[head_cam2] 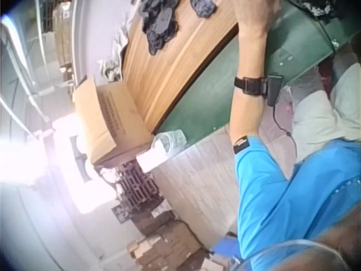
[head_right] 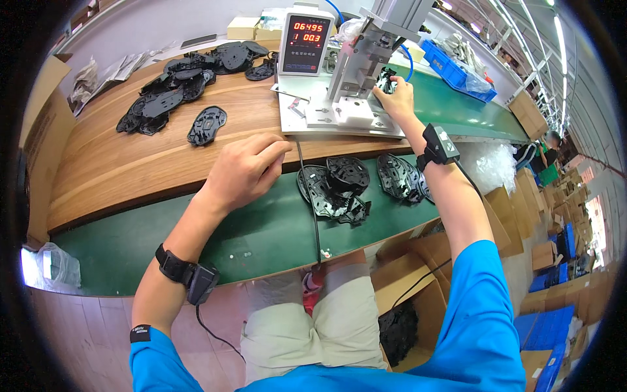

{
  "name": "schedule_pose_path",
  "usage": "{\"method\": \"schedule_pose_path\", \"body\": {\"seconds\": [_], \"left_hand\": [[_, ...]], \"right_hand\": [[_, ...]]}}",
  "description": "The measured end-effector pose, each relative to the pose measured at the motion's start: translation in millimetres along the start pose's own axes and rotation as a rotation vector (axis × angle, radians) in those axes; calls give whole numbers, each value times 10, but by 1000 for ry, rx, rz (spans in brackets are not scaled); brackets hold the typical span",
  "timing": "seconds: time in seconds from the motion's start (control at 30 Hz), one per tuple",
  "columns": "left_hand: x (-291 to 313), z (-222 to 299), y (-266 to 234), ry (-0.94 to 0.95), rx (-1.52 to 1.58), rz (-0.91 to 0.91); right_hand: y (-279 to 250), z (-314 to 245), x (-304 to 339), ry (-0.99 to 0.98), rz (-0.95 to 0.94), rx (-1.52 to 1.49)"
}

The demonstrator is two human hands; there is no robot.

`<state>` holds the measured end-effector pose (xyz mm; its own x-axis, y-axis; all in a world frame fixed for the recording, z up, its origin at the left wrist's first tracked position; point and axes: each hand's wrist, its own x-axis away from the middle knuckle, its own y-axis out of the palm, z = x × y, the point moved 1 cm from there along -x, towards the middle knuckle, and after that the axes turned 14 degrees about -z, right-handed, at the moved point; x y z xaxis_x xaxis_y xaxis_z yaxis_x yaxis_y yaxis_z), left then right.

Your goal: Assembling small black plastic electronic components using a pneumatic press machine at an industrial workstation.

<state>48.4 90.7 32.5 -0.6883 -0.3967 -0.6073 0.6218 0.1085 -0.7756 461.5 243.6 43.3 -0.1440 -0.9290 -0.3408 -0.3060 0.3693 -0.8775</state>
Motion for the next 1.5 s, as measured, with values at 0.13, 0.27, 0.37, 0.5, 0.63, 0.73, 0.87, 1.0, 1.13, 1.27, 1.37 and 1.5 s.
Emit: {"method": "schedule_pose_path", "body": {"seconds": [0.13,0.27,0.37,0.5,0.63,0.73,0.87,1.0,1.13,1.27,1.37,1.5], "left_hand": [[4,2,3,-12,-14,-24],[-25,42,9,-4,2,-20],[-12,28,13,-22,0,-44],[15,12,6,-54,17,-65],[-1,21,7,-42,1,-65],[-1,36,0,-28,11,-40],[7,16,2,-31,3,-63],[1,3,6,-44,13,-70],[0,23,23,-11,6,-33],[24,11,20,-34,11,-63],[-1,20,7,-38,7,-71],[2,17,6,-34,-4,-70]], "right_hand": [[30,29,-107,24,48,-51],[22,95,-141,-40,79,-29],[54,20,-82,-31,60,-28],[16,-73,-6,3,-33,-50],[-30,-43,61,-8,-29,-68],[-66,-98,136,2,-27,-75],[-106,-191,195,40,-19,-94],[-121,-126,163,37,23,-101],[-86,-82,163,4,33,-63],[-123,-140,196,30,-16,-145],[-141,-104,197,22,14,-128],[-140,-96,194,12,38,-123]]}}
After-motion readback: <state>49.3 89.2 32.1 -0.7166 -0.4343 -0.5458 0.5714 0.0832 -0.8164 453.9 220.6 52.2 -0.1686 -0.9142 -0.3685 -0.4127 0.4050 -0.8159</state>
